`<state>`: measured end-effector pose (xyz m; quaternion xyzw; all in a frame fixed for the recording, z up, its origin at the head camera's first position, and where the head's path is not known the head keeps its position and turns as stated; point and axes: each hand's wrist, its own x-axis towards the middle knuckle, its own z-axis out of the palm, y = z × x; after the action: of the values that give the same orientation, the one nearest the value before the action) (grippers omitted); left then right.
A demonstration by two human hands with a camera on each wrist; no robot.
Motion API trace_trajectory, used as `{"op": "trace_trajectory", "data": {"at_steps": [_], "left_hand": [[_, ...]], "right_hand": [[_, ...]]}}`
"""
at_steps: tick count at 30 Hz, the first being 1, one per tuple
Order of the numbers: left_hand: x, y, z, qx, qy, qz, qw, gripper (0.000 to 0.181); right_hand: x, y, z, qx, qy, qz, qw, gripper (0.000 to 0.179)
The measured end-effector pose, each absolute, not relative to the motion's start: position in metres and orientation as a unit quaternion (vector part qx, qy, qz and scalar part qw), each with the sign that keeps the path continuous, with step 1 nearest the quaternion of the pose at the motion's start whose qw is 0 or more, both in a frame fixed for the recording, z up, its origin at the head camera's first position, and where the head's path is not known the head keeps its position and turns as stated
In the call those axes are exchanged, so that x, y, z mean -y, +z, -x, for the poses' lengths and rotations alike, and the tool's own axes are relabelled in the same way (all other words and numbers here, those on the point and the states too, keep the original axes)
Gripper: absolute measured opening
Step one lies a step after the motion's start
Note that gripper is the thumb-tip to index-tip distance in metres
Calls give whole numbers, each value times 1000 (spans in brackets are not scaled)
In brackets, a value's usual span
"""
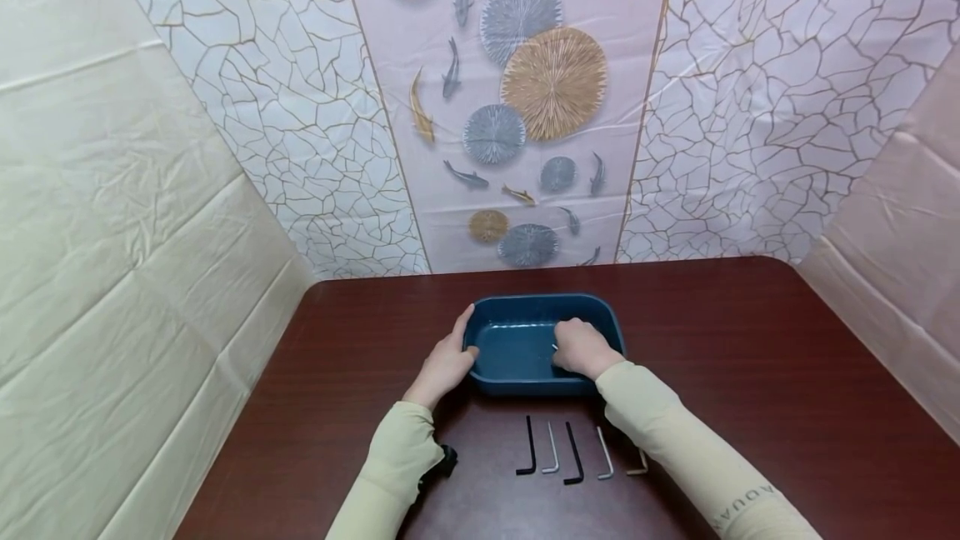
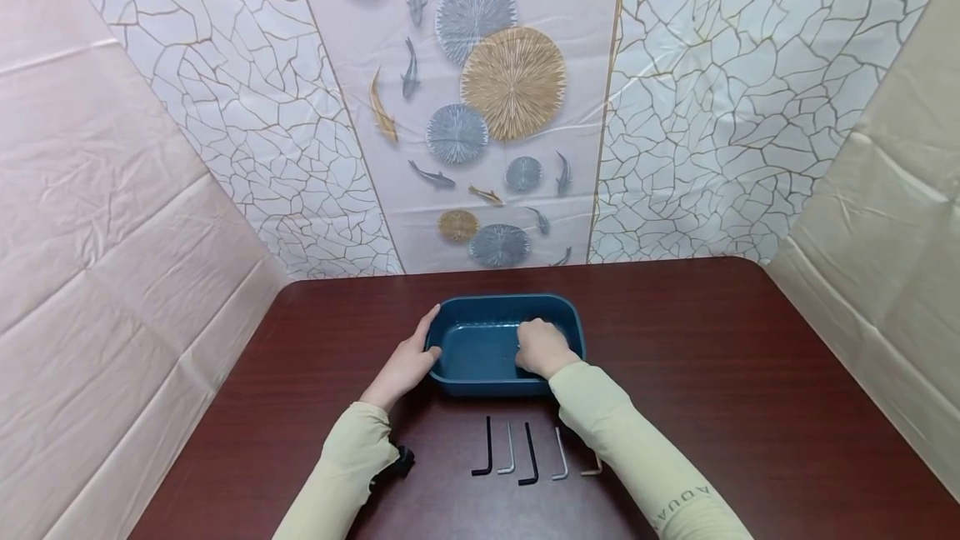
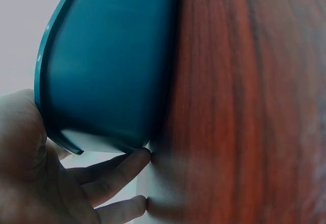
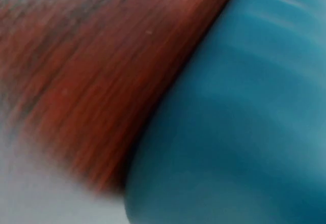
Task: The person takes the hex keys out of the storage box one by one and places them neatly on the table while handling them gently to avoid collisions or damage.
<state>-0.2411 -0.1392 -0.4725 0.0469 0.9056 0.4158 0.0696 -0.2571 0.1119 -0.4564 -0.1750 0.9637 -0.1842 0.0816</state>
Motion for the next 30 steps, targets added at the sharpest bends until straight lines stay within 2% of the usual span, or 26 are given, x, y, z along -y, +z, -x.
{"op": "trace_trajectory", "data": {"at_steps": [7,23,30], "left_hand": [[138,-474,241,-905,416,-48,71,75],[140,-474,241,-904,419,-55,71,76],[140,-475,243,-904,419,-54,70,77]], "right_hand": [[-113,-459,256,-964,-180,177,86,41],[-113,-445,247,-960,-194,181,91,48],[-108,-433,244,-944,-242,189,121,53]]}}
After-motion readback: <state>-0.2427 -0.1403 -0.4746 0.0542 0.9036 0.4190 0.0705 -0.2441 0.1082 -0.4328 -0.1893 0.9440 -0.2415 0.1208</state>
